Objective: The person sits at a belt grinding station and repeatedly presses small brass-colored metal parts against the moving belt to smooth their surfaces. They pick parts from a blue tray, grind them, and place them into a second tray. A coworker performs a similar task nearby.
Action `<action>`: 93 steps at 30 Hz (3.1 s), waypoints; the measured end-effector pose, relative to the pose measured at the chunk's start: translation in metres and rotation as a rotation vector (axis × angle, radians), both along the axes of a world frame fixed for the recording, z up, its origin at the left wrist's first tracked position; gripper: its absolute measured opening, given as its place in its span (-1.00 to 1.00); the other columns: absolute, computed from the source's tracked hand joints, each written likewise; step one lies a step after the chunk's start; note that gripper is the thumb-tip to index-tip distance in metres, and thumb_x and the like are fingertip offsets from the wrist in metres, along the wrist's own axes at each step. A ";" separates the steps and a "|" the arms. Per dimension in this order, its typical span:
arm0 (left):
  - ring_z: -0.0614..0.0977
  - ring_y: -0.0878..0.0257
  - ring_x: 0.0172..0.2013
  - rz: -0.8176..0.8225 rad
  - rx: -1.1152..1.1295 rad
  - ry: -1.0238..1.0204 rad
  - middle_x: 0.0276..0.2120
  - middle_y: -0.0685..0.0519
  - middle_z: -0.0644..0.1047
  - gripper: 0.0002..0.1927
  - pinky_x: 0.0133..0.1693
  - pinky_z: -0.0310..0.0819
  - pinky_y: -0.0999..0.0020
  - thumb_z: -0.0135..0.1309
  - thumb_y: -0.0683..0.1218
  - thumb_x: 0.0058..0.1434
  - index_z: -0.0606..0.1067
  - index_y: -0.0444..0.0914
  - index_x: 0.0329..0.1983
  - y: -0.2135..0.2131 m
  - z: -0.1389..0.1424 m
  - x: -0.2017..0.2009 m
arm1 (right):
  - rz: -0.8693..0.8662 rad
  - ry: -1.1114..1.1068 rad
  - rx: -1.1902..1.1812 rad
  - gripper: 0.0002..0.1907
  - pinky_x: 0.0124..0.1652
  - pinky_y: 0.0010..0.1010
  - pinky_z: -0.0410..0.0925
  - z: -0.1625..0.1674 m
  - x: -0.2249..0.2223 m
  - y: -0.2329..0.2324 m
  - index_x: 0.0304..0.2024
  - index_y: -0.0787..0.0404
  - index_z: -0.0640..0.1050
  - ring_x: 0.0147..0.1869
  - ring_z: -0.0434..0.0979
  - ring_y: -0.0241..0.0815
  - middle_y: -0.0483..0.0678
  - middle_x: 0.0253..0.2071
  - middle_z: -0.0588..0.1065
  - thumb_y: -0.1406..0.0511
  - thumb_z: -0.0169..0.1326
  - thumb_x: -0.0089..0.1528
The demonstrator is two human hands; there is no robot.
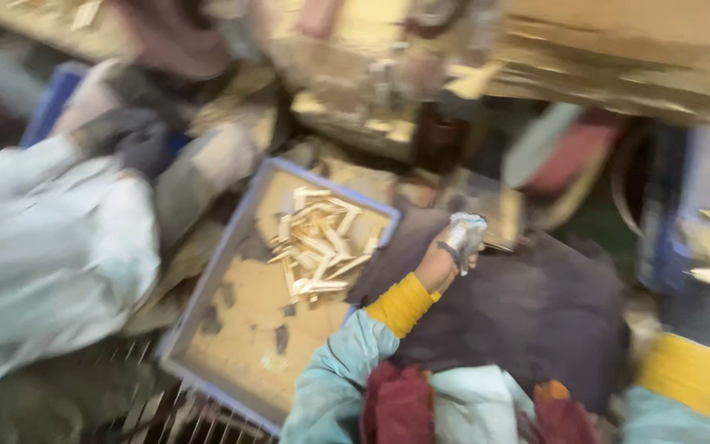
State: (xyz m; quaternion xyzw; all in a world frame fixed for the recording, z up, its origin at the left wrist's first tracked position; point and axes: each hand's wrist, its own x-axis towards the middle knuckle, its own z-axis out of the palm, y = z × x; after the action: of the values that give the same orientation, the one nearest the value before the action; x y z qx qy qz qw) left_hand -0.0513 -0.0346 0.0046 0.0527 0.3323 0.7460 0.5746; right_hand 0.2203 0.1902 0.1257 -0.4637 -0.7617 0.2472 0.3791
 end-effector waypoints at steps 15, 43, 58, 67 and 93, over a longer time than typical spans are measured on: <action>0.50 0.16 0.23 -0.276 0.169 0.985 0.19 -0.07 0.53 -0.53 0.28 0.30 0.31 -0.12 -0.19 0.38 0.37 -0.33 0.37 0.056 0.008 0.006 | 0.375 1.037 -1.160 -0.48 0.24 -0.05 0.35 -0.030 -0.069 -0.118 0.32 0.29 0.30 0.32 0.44 -0.01 0.10 0.26 0.38 0.42 -0.11 0.28; 0.52 0.27 -0.39 -0.347 -0.431 0.314 -0.30 0.07 0.53 -0.66 -0.43 0.41 0.34 -0.08 0.04 0.38 0.49 -0.21 0.08 0.151 -0.077 -0.013 | -0.031 1.066 -1.263 -0.70 0.03 -0.26 0.45 -0.103 -0.129 -0.081 0.14 0.13 0.46 0.06 0.52 -0.19 -0.12 0.00 0.51 0.21 0.00 0.37; 0.42 0.27 -0.55 -0.264 -0.534 0.172 -0.45 0.03 0.46 -0.65 -0.56 0.27 0.31 -0.11 -0.06 0.27 0.42 -0.26 0.08 0.186 -0.057 -0.019 | 0.015 1.092 -1.362 -0.70 -0.01 -0.28 0.50 -0.114 -0.154 -0.026 0.06 0.25 0.49 0.02 0.59 -0.08 0.02 -0.04 0.56 0.18 -0.02 0.40; 0.47 0.35 -0.48 -0.372 -0.174 0.440 -0.39 0.08 0.53 -0.68 -0.48 0.34 0.43 -0.07 -0.02 0.42 0.49 -0.31 0.08 0.099 -0.035 -0.002 | 0.248 0.875 -1.134 -0.64 -0.05 -0.28 0.49 -0.062 -0.075 -0.102 0.12 0.30 0.50 0.02 0.58 -0.13 0.02 -0.02 0.56 0.21 -0.10 0.39; 0.45 0.41 -0.50 -0.169 -0.312 0.578 -0.38 0.13 0.55 -0.76 -0.49 0.34 0.46 0.01 -0.06 0.34 0.52 -0.22 0.02 0.138 -0.062 -0.019 | 0.311 -0.194 0.052 -0.52 0.00 -0.13 0.40 -0.107 -0.143 0.000 -0.01 0.31 0.40 -0.02 0.51 0.24 0.20 -0.11 0.49 0.41 0.16 0.02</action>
State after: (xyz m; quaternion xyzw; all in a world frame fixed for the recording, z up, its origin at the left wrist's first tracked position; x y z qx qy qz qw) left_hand -0.0706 0.1035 -0.0577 0.2008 0.5860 0.5901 0.5178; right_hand 0.0770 0.1899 0.0190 -0.3522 -0.8632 0.2370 0.2732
